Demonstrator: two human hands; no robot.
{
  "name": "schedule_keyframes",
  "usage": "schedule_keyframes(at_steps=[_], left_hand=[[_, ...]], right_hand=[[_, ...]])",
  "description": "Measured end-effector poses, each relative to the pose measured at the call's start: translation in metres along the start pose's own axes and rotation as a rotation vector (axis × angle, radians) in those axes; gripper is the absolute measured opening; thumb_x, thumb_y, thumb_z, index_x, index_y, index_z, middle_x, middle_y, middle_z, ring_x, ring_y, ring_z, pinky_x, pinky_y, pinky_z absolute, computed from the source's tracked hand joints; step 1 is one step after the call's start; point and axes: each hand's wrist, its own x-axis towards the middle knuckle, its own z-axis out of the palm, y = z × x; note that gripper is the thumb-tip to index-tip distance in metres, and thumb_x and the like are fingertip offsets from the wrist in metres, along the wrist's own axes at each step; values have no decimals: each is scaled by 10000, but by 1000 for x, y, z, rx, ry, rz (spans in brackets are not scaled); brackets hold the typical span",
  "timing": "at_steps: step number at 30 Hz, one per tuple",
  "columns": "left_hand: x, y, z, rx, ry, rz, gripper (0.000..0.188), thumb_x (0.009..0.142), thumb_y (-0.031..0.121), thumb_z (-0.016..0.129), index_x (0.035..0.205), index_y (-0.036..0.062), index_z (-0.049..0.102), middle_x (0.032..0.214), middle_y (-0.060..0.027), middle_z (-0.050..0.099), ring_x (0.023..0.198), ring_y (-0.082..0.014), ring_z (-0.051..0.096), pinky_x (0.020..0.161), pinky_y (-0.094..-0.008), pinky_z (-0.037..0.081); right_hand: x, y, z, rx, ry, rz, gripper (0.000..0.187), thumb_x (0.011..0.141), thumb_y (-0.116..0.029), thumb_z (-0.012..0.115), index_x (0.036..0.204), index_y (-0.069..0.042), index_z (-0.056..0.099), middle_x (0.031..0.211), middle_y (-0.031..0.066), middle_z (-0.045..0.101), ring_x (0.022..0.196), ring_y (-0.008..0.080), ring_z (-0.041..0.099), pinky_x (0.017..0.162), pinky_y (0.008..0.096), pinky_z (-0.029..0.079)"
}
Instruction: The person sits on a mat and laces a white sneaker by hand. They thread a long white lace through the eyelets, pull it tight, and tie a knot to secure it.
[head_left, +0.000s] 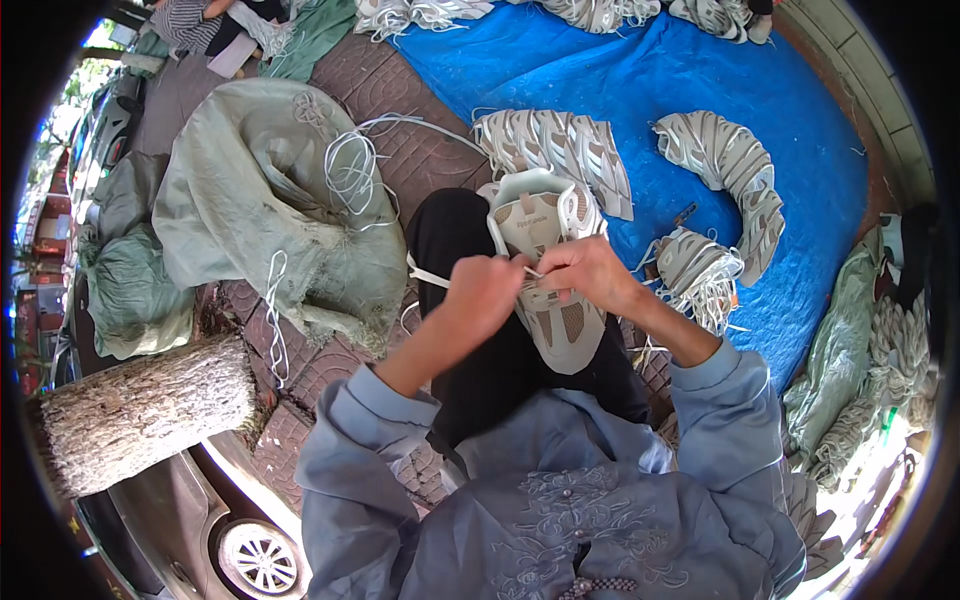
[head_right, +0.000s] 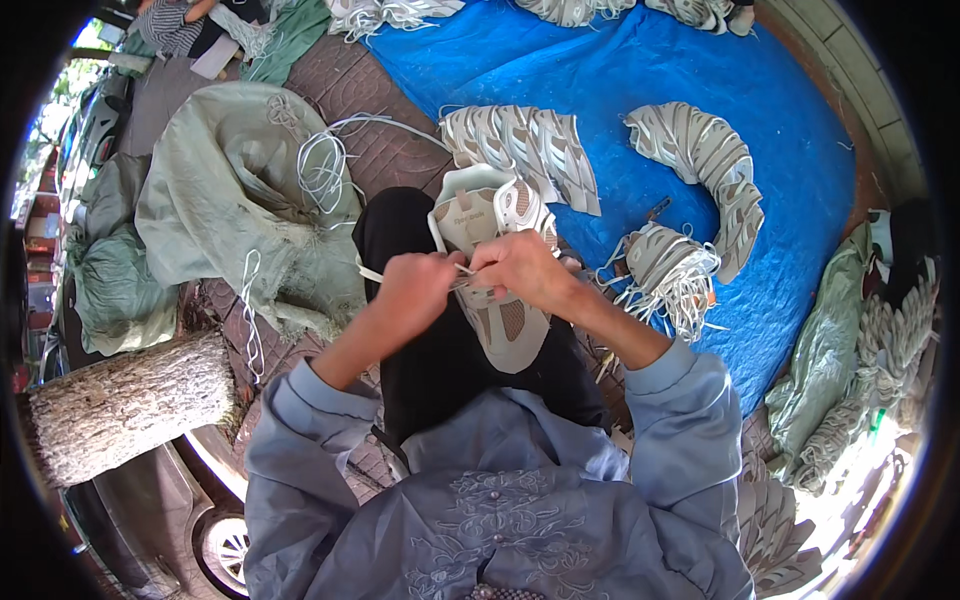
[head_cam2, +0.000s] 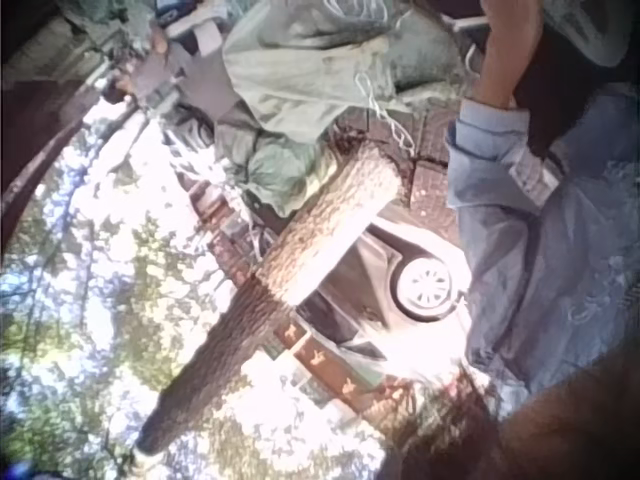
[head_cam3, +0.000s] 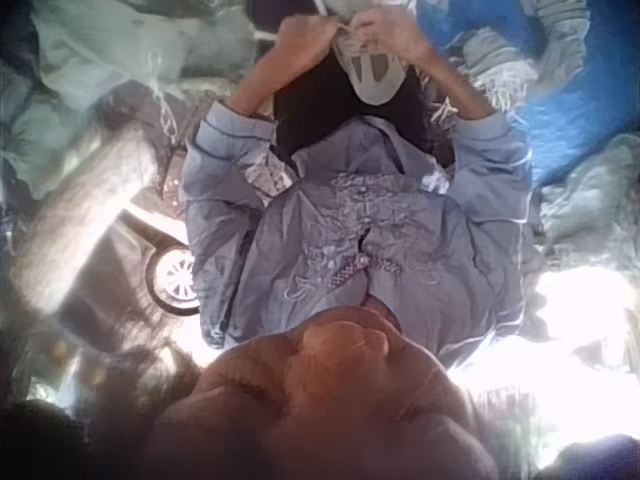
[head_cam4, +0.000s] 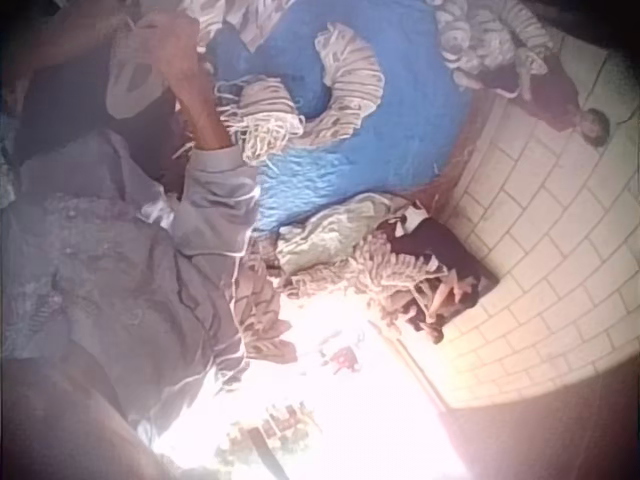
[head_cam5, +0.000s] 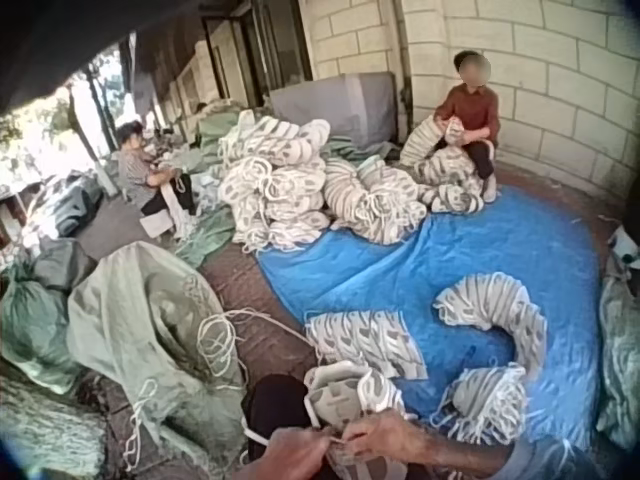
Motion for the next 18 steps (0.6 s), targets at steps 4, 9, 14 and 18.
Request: schedule_keyframes(at_steps=[4, 9, 14, 18], left_hand=[[10, -10, -8, -691, -188, -231, 104, 742, 103, 545, 757, 4, 576, 639, -141, 610, 580, -252, 616, 509, -354, 472], [10, 6, 0, -261, 131, -93, 30, 672, 42, 564, 686, 22, 547, 589, -110, 563, 568, -248, 596, 499, -362, 458], [16, 12, -12, -345, 591, 164, 71, 700, 50, 586, 690, 50, 516, 598, -73, 512, 561, -254, 524, 519, -349, 420], [27, 22, -15, -700, 265, -217, 35, 775, 64, 539, 770, 32, 551, 654, -146, 581, 620, -323, 578, 593, -399, 456]], right_hand=[[-5, 12, 12, -328, 124, -414, 98, 680, -126, 618, 742, -49, 619, 632, 35, 597, 522, 98, 576, 490, 268, 455], [-8, 24, 5, 263, -12, 0, 104, 678, -123, 650, 736, -38, 637, 623, 34, 583, 546, 90, 541, 514, 257, 436], [-21, 33, -21, 296, 278, 58, 92, 710, -97, 619, 729, -7, 627, 652, 46, 604, 572, 101, 539, 543, 242, 428], [-20, 42, -32, -250, 326, -271, 89, 716, -151, 606, 736, -69, 632, 709, 61, 609, 626, 221, 572, 566, 312, 451]])
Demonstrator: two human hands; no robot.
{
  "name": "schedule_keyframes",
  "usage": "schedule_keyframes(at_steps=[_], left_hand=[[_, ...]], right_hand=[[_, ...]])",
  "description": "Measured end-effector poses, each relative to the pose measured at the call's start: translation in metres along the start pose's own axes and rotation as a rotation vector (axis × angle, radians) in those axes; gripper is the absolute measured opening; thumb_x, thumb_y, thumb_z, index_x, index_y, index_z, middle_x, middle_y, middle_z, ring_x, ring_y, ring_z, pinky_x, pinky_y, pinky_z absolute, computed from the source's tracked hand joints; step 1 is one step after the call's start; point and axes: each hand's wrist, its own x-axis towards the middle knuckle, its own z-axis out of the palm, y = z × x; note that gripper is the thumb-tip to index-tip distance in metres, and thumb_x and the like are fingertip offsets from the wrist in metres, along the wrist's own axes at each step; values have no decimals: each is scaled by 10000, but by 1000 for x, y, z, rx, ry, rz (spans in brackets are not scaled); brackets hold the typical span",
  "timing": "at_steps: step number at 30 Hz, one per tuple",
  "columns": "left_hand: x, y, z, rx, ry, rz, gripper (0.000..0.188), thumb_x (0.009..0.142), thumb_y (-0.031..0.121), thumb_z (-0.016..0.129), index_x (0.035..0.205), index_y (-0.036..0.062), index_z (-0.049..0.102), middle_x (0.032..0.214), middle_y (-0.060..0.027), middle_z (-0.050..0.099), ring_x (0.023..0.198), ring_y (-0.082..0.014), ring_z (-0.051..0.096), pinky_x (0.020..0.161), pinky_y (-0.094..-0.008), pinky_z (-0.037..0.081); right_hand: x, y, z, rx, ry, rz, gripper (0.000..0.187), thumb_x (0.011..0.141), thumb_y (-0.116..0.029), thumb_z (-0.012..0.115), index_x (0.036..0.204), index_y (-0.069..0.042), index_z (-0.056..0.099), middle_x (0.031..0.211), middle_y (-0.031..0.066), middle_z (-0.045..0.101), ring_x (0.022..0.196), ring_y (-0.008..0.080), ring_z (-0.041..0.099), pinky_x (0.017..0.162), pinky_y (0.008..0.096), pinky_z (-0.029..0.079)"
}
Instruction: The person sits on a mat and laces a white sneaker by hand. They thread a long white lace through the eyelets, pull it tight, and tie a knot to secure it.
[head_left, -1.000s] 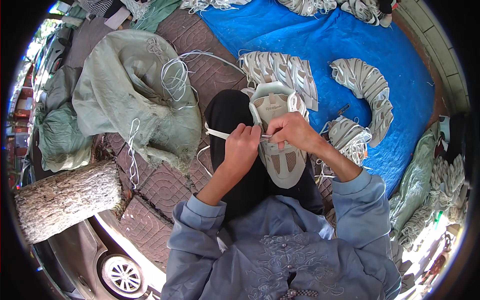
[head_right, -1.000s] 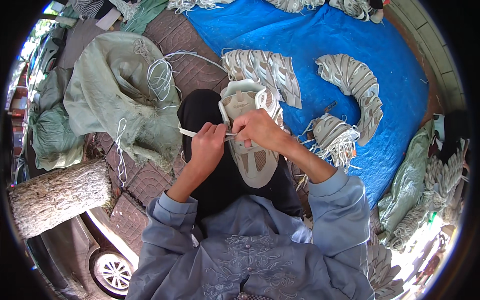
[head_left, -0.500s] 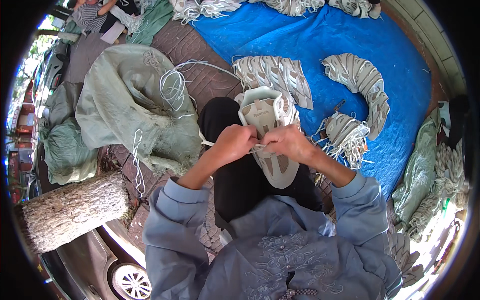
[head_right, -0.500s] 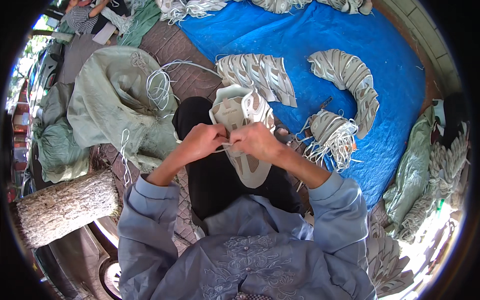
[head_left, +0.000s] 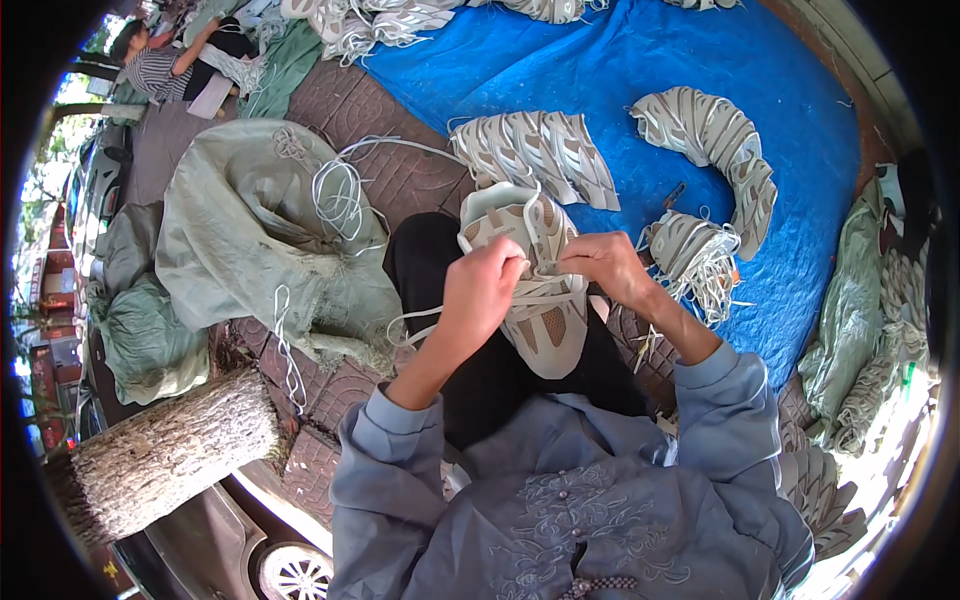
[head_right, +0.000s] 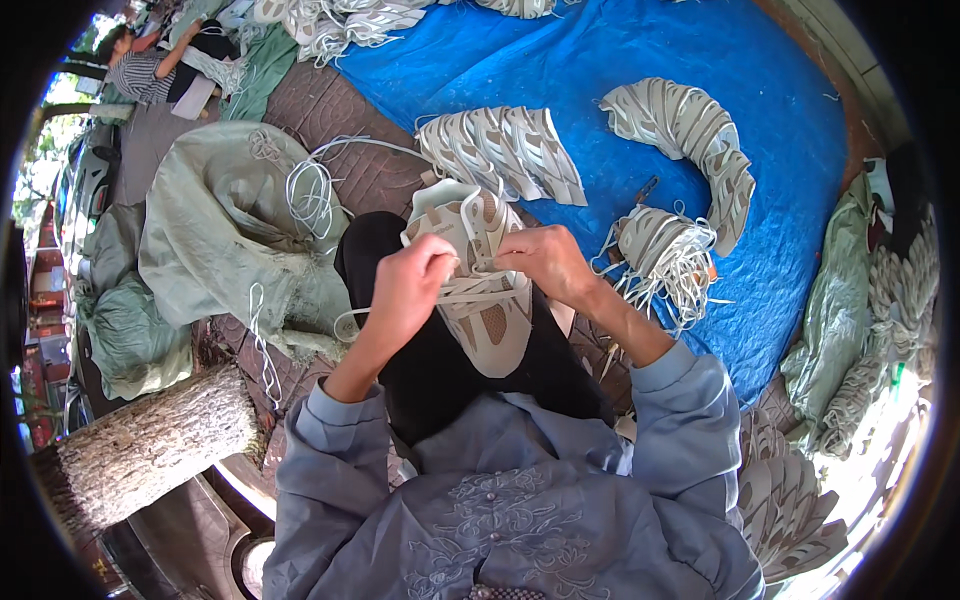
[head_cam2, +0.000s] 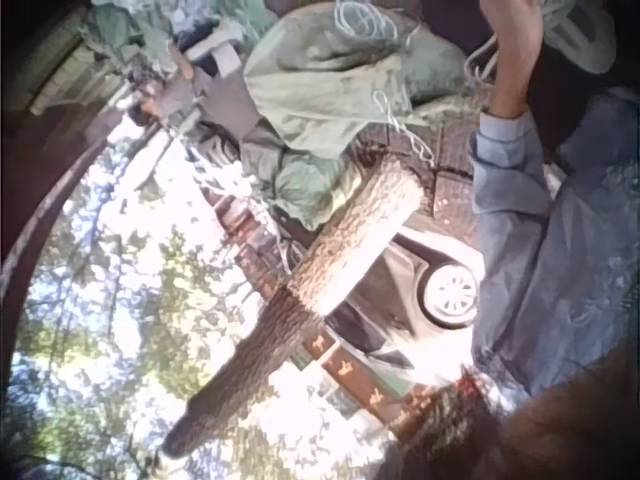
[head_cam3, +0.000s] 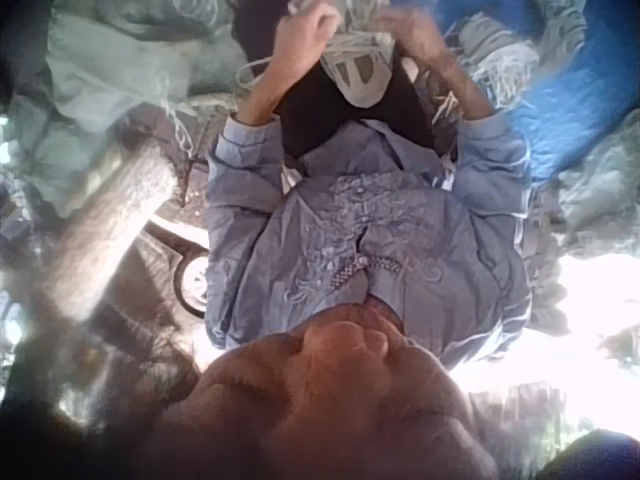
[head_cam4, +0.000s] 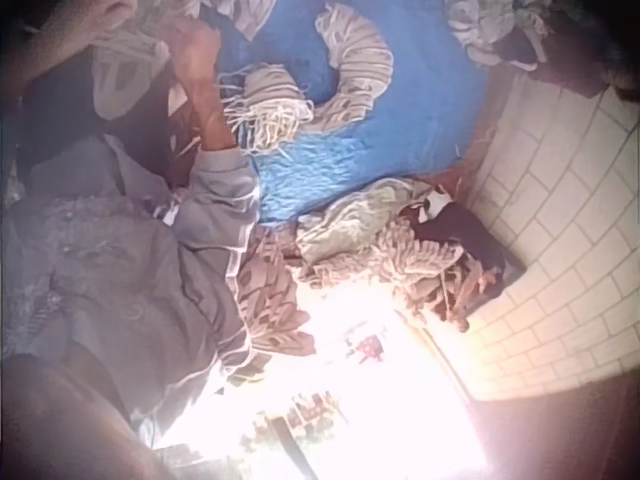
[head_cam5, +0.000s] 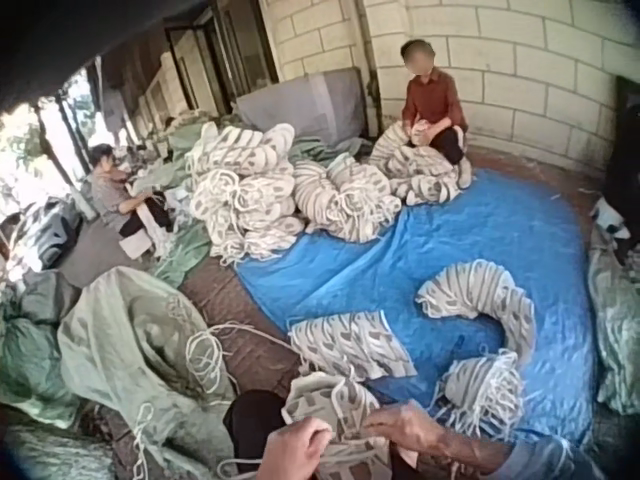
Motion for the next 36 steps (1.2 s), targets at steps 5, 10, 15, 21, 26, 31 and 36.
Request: schedule_keyframes(at_steps=[5, 10, 15, 21, 26, 31, 36], left_hand=[[17, -2, 17, 185, -96, -120, 130, 772, 134, 523, 797, 42, 613, 692, -173, 605, 678, -339, 597, 639, -411, 466], [24, -6, 23, 55, -110, -156, 133, 747, 111, 523, 753, 43, 637, 691, -170, 605, 668, -333, 595, 636, -402, 465], [24, -4, 28, 188, -131, -83, 126, 724, 110, 532, 742, 45, 638, 682, -158, 602, 657, -330, 591, 610, -404, 461], [28, -5, 33, 227, -162, -63, 104, 705, 93, 542, 719, 37, 629, 658, -165, 593, 645, -335, 586, 606, -412, 461], [39, -3, 38, 416, -292, 62, 97, 697, 84, 542, 671, 13, 604, 645, -178, 585, 626, -339, 583, 591, -413, 464], [37, -12, 22, 306, -336, 87, 93, 685, 81, 540, 685, 24, 613, 642, -180, 585, 596, -356, 578, 561, -430, 456], [12, -16, -41, -337, -600, -456, 122, 776, 120, 558, 731, 9, 577, 533, -30, 512, 417, -105, 460, 408, -254, 363]], right_hand=[[8, 17, 4, -237, 11, -232, 84, 674, -148, 585, 714, -82, 618, 708, 36, 592, 672, 226, 578, 578, 328, 463], [11, 26, 6, -219, 18, -348, 69, 674, -140, 581, 693, -74, 592, 685, 38, 575, 660, 229, 575, 572, 332, 462], [7, 22, 19, -306, 148, -282, 76, 659, -118, 590, 659, -67, 534, 645, 53, 530, 611, 230, 561, 535, 341, 455], [-1, 24, 20, -440, 151, -321, 94, 639, -128, 604, 646, -80, 523, 649, 51, 507, 620, 232, 550, 562, 348, 451], [5, 21, 8, -426, 101, -278, 46, 653, -117, 592, 639, -93, 556, 656, 52, 517, 695, 234, 548, 626, 351, 434], [7, 16, 12, -250, 99, -196, 66, 654, -124, 609, 645, -77, 564, 671, 52, 534, 693, 237, 549, 631, 341, 432], [11, 17, 19, -72, 48, -178, 93, 645, -109, 629, 699, -44, 590, 694, 58, 565, 682, 233, 552, 628, 323, 437]])
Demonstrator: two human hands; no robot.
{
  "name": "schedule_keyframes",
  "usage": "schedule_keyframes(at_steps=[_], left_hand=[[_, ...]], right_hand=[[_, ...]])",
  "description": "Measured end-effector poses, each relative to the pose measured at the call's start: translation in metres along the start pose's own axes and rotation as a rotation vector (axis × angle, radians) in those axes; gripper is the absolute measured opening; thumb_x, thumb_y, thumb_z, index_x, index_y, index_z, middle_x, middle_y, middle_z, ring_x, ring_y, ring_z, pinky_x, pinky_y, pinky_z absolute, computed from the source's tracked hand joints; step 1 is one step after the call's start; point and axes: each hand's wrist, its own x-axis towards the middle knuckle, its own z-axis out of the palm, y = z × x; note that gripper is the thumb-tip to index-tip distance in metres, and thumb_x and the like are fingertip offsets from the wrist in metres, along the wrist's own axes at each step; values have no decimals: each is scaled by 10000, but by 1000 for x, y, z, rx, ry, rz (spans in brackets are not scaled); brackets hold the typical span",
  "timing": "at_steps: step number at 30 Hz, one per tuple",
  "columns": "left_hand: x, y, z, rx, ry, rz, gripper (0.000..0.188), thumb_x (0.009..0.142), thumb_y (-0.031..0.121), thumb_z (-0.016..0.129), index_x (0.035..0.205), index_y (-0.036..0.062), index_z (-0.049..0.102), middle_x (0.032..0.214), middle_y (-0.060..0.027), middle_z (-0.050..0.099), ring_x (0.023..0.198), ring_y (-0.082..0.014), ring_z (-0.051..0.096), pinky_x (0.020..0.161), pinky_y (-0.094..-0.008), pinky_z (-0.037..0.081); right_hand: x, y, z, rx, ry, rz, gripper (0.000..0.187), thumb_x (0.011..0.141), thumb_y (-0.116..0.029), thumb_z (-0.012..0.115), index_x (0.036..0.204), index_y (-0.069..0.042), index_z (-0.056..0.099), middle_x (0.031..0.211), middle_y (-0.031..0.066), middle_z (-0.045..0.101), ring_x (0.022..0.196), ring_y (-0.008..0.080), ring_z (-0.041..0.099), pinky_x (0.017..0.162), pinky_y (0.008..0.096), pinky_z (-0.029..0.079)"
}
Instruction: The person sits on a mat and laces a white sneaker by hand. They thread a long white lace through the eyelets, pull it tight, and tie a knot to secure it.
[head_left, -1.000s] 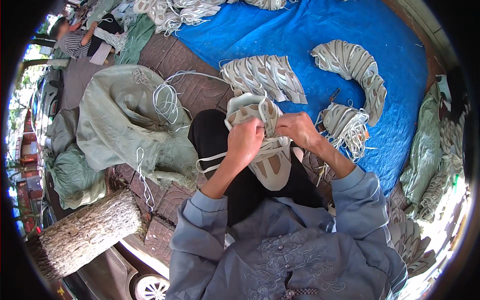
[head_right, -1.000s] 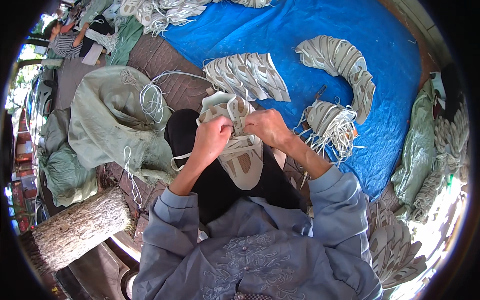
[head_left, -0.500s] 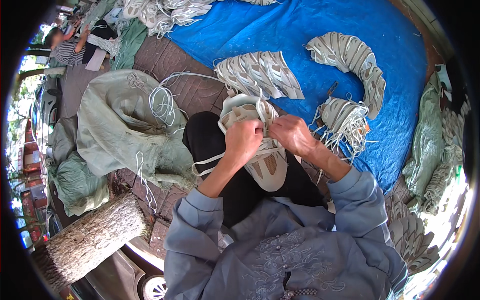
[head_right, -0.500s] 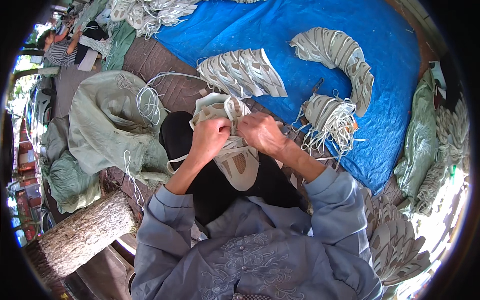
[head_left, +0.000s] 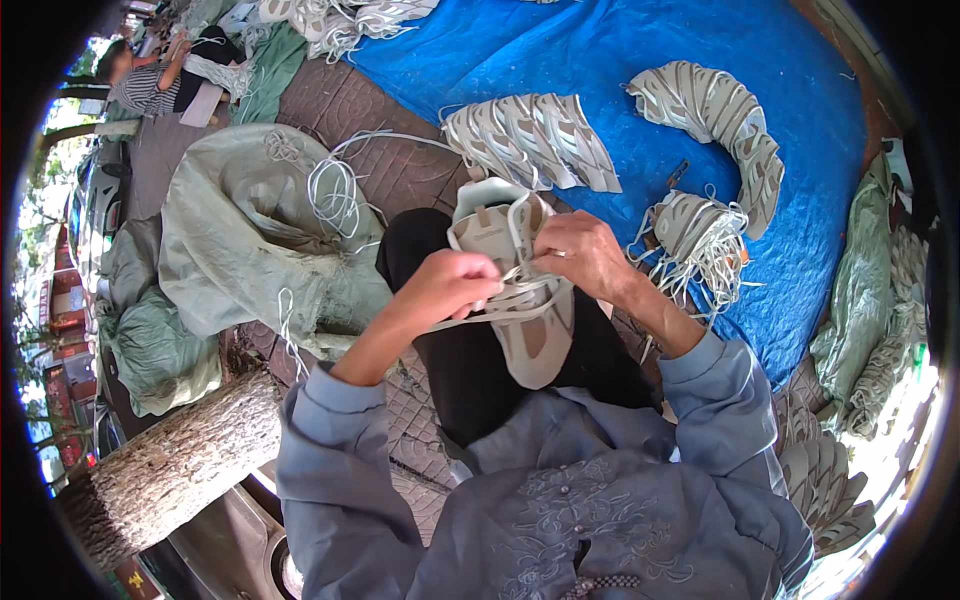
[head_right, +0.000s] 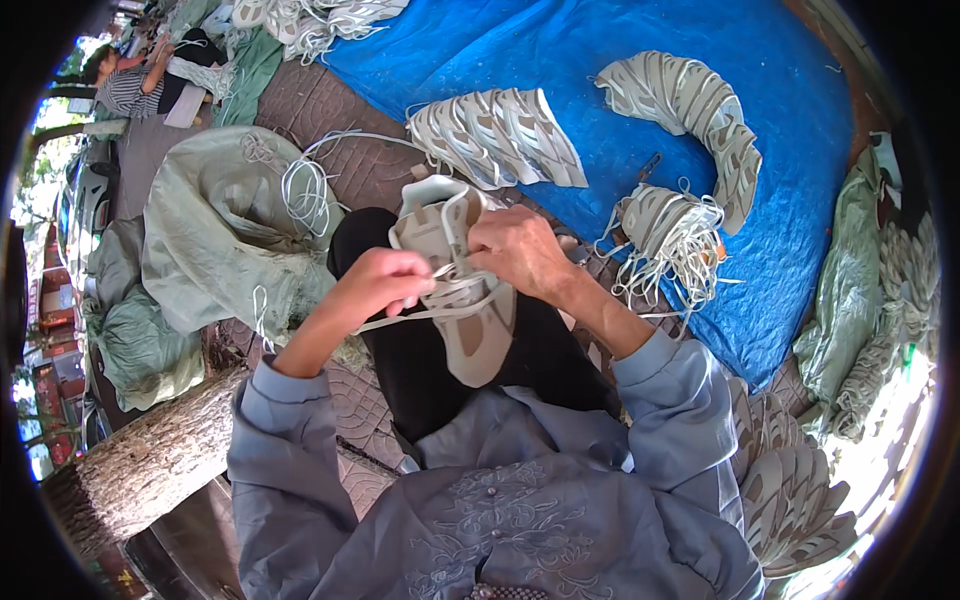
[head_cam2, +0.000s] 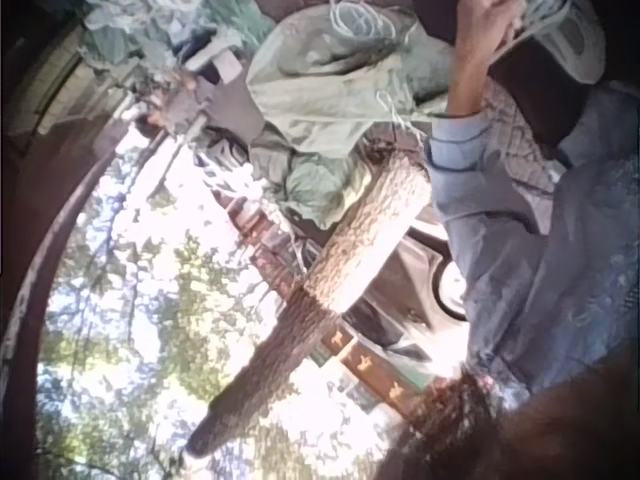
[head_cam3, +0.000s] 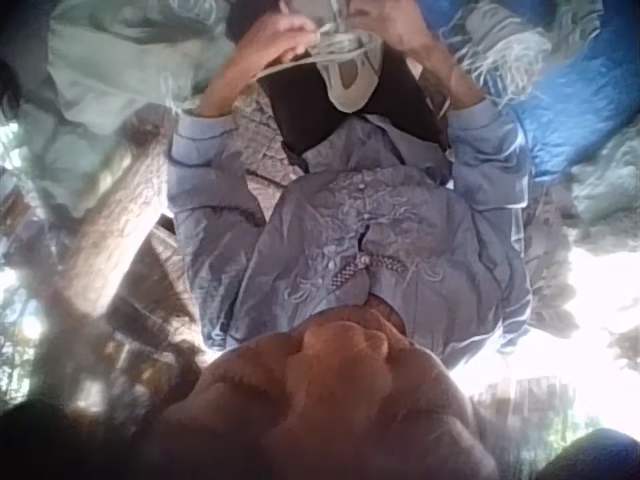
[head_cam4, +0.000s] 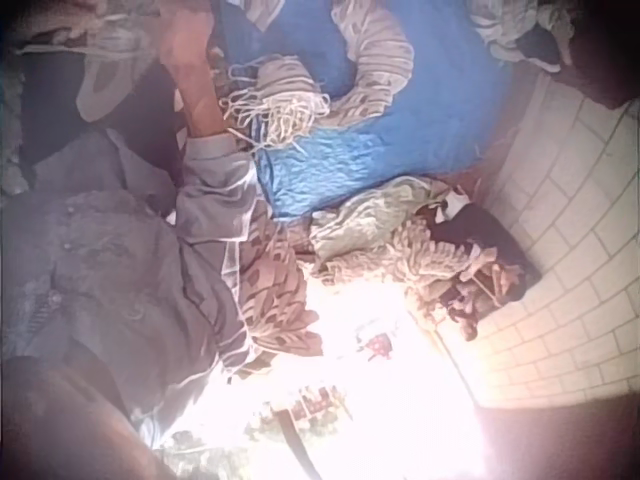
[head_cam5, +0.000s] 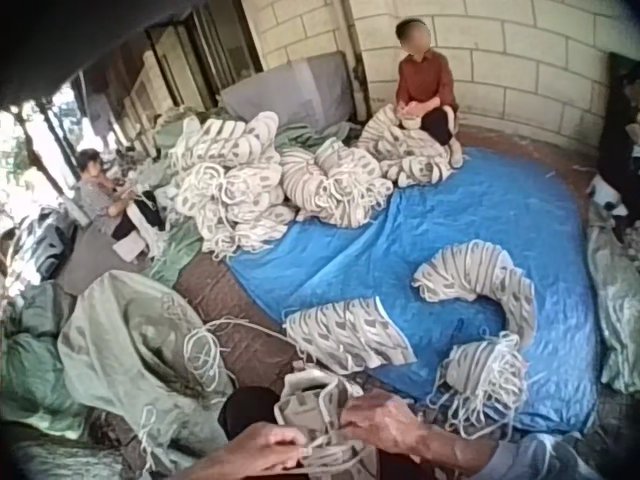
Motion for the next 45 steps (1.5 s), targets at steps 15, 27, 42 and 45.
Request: schedule_keyframes(at_steps=[15, 27, 42, 45], left_hand=[[-77, -3, -58, -1475, 284, 864, 104, 853, 57, 492, 955, 45, 509, 779, -43, 533, 630, -105, 474, 561, -248, 421], [-54, -89, -123, 993, 1330, 300, 272, 710, 88, 594, 978, 41, 577, 945, -112, 585, 898, -284, 541, 774, -398, 434], [-29, -31, 7, -430, 105, 325, 53, 816, 26, 527, 847, 3, 564, 835, -53, 570, 744, -103, 541, 673, -222, 436], [-32, -36, -4, -242, 128, 114, 74, 818, 68, 558, 849, 2, 567, 787, -18, 569, 708, -51, 518, 629, -211, 431]], right_hand=[[48, -57, -13, 906, -132, 183, 227, 818, -166, 462, 882, 1, 601, 833, 92, 621, 630, 128, 582, 529, 238, 457], [85, 66, -163, 950, 351, 523, 234, 845, -181, 551, 965, 21, 556, 713, 20, 541, 543, 80, 436, 459, 207, 314], [74, 70, -152, 1056, 422, 497, 227, 861, -200, 524, 942, 8, 566, 657, 16, 530, 504, 82, 411, 442, 207, 301], [70, 84, -178, 1106, 542, 448, 216, 871, -173, 510, 970, 15, 550, 640, 22, 519, 480, 79, 390, 423, 208, 293]])
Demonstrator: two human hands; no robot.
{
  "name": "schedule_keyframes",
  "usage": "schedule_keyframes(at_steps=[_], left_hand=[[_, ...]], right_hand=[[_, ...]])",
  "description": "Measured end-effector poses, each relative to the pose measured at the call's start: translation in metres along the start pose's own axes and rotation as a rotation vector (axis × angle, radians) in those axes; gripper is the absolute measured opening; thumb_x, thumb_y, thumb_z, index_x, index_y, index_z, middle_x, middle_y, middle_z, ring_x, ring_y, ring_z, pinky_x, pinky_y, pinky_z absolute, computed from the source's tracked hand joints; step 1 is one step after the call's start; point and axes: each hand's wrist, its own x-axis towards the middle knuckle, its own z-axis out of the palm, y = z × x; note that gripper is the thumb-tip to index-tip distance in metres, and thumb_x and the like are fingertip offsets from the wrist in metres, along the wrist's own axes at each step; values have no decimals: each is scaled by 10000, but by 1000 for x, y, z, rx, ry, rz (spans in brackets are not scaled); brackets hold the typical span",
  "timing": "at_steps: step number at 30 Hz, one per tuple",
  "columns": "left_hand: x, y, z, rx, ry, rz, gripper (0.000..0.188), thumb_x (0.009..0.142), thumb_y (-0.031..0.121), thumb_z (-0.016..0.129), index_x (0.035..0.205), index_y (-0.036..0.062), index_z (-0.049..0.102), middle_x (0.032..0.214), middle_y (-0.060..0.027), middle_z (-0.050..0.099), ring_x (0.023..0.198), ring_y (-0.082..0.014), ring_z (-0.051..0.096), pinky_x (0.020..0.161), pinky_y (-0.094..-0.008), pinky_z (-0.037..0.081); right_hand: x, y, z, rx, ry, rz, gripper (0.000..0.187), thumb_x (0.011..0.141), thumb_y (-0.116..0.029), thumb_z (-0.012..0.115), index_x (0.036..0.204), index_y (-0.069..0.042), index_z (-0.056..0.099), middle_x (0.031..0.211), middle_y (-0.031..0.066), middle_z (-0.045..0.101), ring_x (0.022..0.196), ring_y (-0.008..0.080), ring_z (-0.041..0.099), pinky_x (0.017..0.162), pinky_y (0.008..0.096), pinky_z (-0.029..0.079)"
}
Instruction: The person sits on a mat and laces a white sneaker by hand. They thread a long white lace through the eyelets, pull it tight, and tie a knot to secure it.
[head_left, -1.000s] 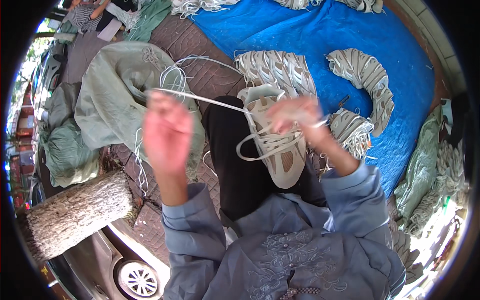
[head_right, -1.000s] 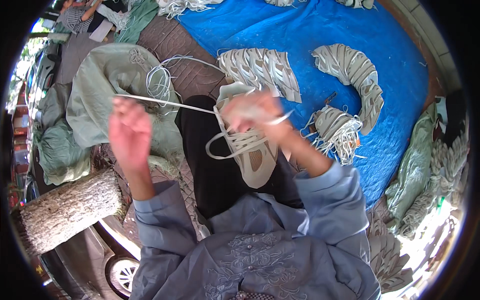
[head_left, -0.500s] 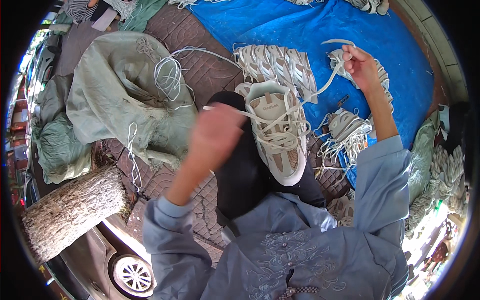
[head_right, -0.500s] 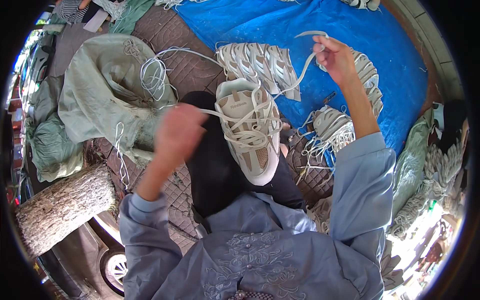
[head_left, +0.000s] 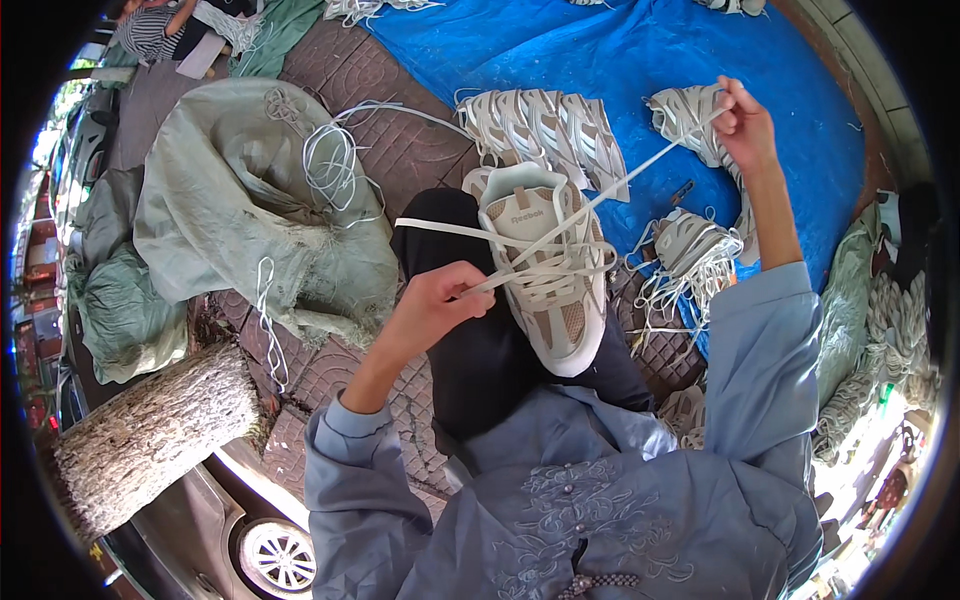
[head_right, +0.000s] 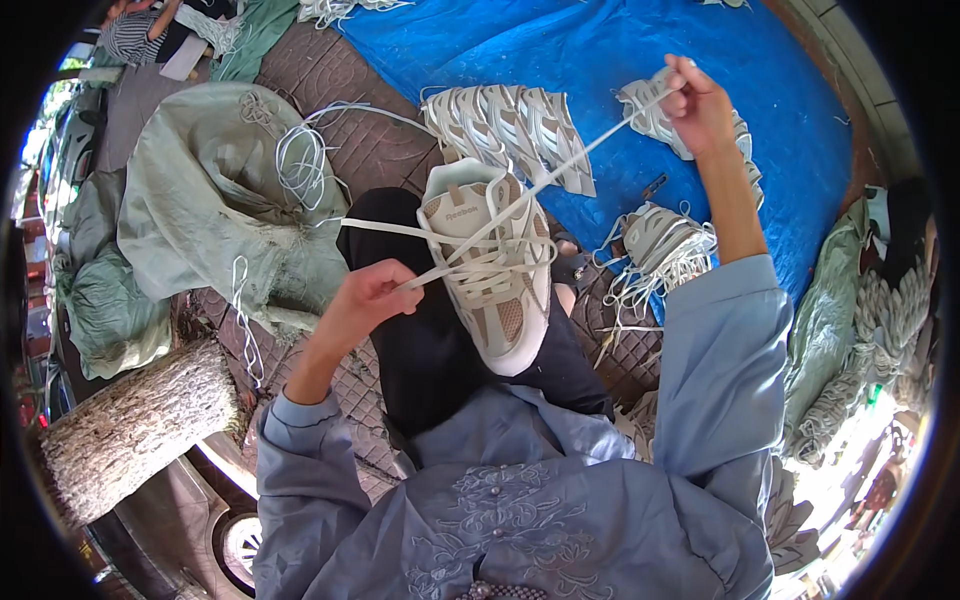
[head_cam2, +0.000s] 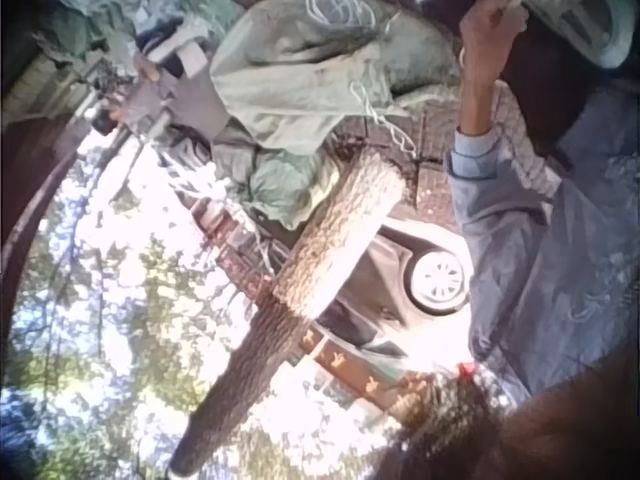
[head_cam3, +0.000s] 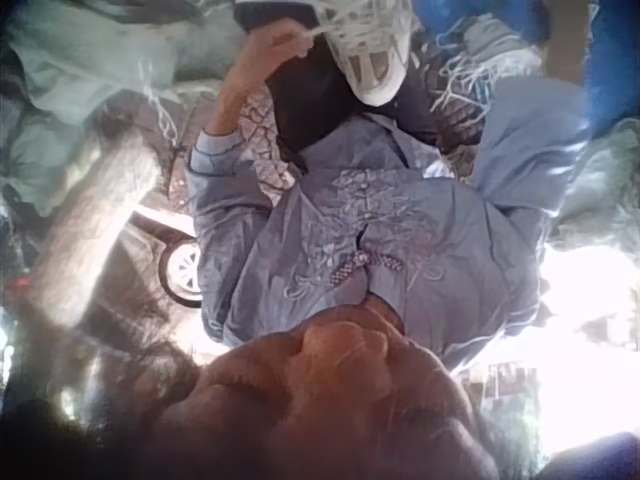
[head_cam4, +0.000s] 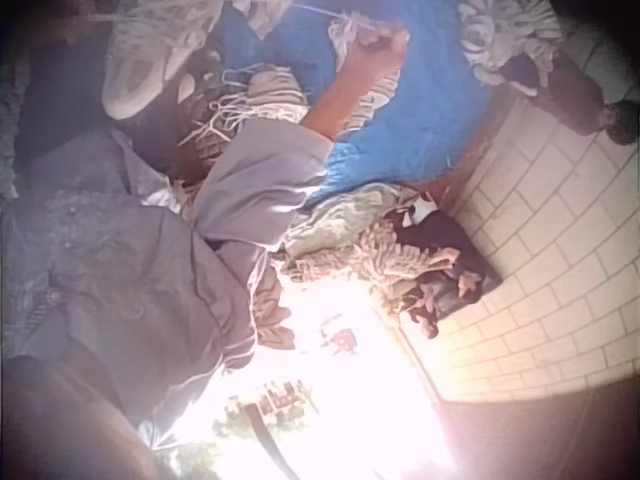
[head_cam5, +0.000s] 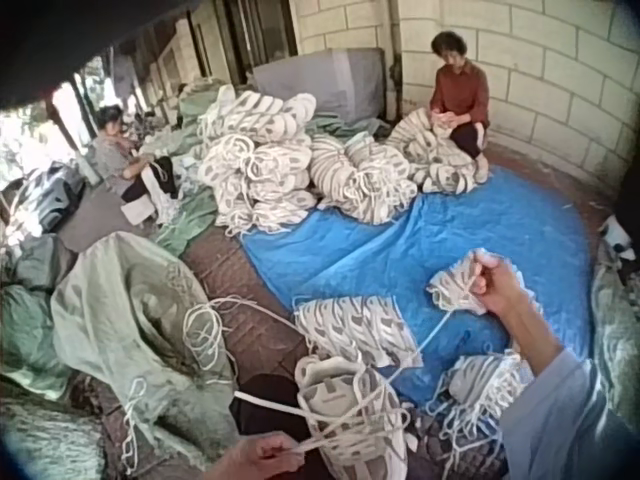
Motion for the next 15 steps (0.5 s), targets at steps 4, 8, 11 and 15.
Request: schedule_keyframes(at_steps=[4, 8, 11, 15], left_hand=[[16, -7, 2, 380, 222, 283, 67, 752, 91, 599, 746, 25, 593, 663, -71, 584, 577, -133, 556, 574, -241, 428], [26, -8, 10, 642, 387, 488, 41, 689, 62, 596, 670, 53, 561, 612, -75, 536, 628, -233, 538, 566, -324, 430], [29, -12, 27, 880, 578, 620, 94, 664, 64, 597, 635, 68, 508, 584, -57, 495, 636, -238, 510, 551, -357, 408], [30, -26, 44, 1029, 765, 616, 142, 663, 85, 608, 623, 83, 471, 580, -38, 473, 634, -212, 495, 557, -345, 372]], right_hand=[[3, -26, -10, -34, -103, -4, 222, 888, -188, 485, 992, -3, 550, 616, 1, 485, 445, 72, 351, 417, 203, 284], [5, -62, -13, -89, -73, -114, 228, 896, -193, 474, 1004, -2, 539, 579, -22, 428, 425, 61, 317, 417, 204, 269], [6, -83, -21, -146, 34, -175, 231, 901, -193, 467, 1006, 1, 535, 583, -22, 429, 421, 53, 303, 414, 202, 259], [6, -102, -30, -265, -47, -180, 252, 885, -180, 499, 1023, 30, 522, 586, -14, 449, 440, 55, 316, 415, 200, 243]])
